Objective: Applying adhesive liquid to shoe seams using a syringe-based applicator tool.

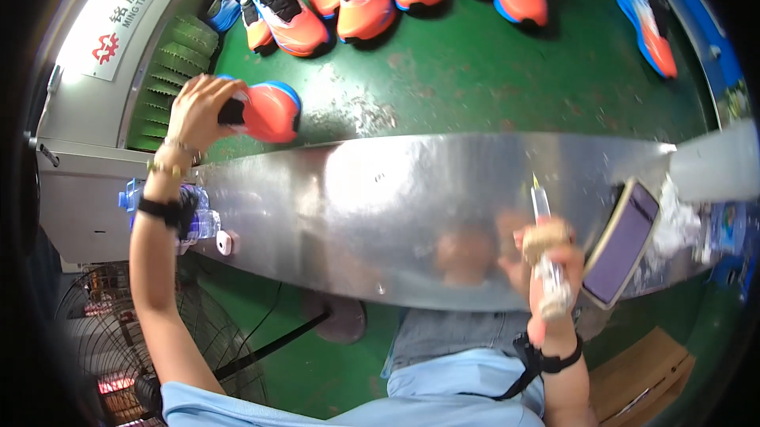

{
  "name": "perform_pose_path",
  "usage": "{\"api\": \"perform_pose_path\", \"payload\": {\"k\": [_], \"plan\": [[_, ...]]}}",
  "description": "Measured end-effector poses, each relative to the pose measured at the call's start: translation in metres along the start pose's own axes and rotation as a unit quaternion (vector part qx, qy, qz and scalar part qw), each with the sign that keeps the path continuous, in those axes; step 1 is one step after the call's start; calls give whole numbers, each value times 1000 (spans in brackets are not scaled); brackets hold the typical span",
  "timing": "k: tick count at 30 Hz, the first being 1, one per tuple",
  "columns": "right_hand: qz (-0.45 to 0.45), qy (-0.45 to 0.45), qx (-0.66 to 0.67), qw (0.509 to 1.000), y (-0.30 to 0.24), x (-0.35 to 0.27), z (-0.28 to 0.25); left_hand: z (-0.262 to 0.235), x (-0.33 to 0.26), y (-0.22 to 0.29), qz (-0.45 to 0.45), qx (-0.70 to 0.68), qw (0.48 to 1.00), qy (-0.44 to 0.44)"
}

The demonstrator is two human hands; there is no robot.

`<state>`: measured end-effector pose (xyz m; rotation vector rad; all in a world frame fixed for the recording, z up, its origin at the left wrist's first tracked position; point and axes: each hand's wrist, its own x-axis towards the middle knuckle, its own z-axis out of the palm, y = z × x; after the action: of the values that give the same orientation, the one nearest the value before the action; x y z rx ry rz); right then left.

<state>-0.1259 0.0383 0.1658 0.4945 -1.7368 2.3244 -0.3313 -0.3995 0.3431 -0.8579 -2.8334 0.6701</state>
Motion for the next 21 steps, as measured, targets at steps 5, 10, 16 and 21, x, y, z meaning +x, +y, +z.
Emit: {"api": "perform_pose_path", "payload": {"k": [5,10,16,21], "plan": [[-14,-49,-128,990,13,8,5,118,30,-158,56,197,975,-89],[22,-87,-171,981,18,18,-4,206,56,-210,-38,394,917,-51],[97,-22,-73,992,7,15,1,169,96,-171,-273,387,880,23],[96,18,-34,995,12,10,6,150,112,-49,-178,-219,912,299]]}}
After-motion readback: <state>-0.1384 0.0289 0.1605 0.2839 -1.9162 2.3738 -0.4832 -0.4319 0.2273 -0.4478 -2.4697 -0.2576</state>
